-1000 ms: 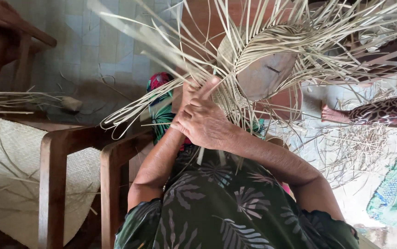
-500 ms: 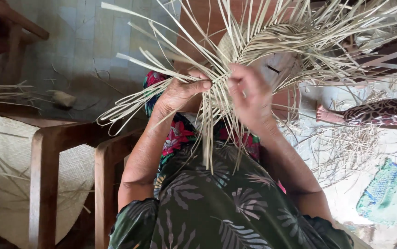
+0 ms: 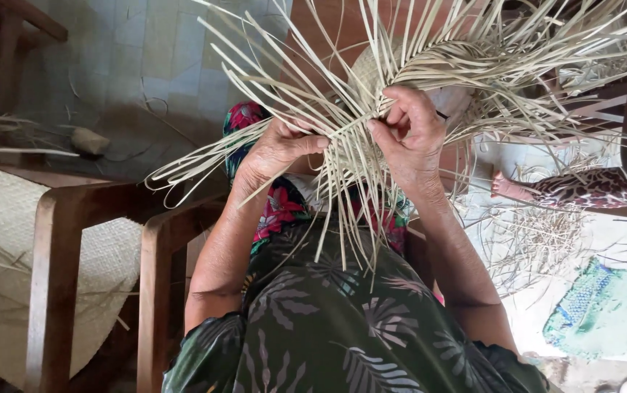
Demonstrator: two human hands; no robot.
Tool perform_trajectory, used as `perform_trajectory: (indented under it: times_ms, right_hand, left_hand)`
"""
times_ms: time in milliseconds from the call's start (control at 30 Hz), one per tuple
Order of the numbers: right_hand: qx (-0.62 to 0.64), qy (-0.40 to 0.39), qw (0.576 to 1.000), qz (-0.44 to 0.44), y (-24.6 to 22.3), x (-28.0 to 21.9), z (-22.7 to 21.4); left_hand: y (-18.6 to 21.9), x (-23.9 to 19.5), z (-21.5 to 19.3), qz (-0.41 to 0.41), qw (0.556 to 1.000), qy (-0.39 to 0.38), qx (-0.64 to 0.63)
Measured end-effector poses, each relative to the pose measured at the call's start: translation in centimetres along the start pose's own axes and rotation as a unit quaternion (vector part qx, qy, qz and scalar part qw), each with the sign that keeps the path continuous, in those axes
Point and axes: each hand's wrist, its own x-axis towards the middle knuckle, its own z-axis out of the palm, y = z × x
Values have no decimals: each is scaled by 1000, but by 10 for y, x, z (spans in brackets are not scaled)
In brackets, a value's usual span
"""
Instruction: Weaving a hat from dried palm leaf strips using a wooden mold.
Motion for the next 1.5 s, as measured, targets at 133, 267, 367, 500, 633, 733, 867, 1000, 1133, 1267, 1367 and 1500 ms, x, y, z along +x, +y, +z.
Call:
perform_trajectory:
  times_ms: [133, 267, 367, 500, 633, 733, 867, 1000, 1133, 1267, 1367, 1500]
  right_hand:
    - [-12, -2, 1000, -1, 0, 0, 0]
    - [-14, 2, 1000, 6, -4, -1, 1]
    - [-62, -12, 998, -7, -11, 0, 0]
    - [-63, -14, 998, -3, -12, -1, 1]
    - [-73, -6, 997, -2, -10, -5, 4]
    - [-101, -16, 995, -8, -15, -6, 4]
    - [-111, -13, 994, -17, -9, -10, 9]
    - [-132, -10, 991, -21, -32, -7, 13]
    - [-175, -15, 984, -24, -38, -7, 14]
    - [-142, -39, 989, 21, -55, -4, 13]
    - [-206, -56, 976, 31, -57, -8, 16]
    - [-198, -62, 978, 27, -55, -12, 16]
  left_hand:
    - [-21, 1, -12, -1, 1000, 6, -5]
    - [-6, 1, -4, 12, 1000, -4, -11]
    - [-14, -3, -6, 9, 1000, 4, -28]
    - [-16, 0, -9, 15, 1000, 0, -24]
    - [-14, 0, -8, 25, 999, -6, -33]
    - [-21, -1, -12, 26, 999, -9, -29]
    - [-26, -1, -13, 30, 999, -11, -33]
    - [-19, -1, -12, 43, 999, -21, -17]
    - [-17, -2, -11, 38, 999, -11, -15]
    - [0, -5, -2, 41, 999, -18, 4]
    - [2, -12, 1, 40, 999, -5, -18]
    - [8, -10, 0, 39, 998, -31, 23]
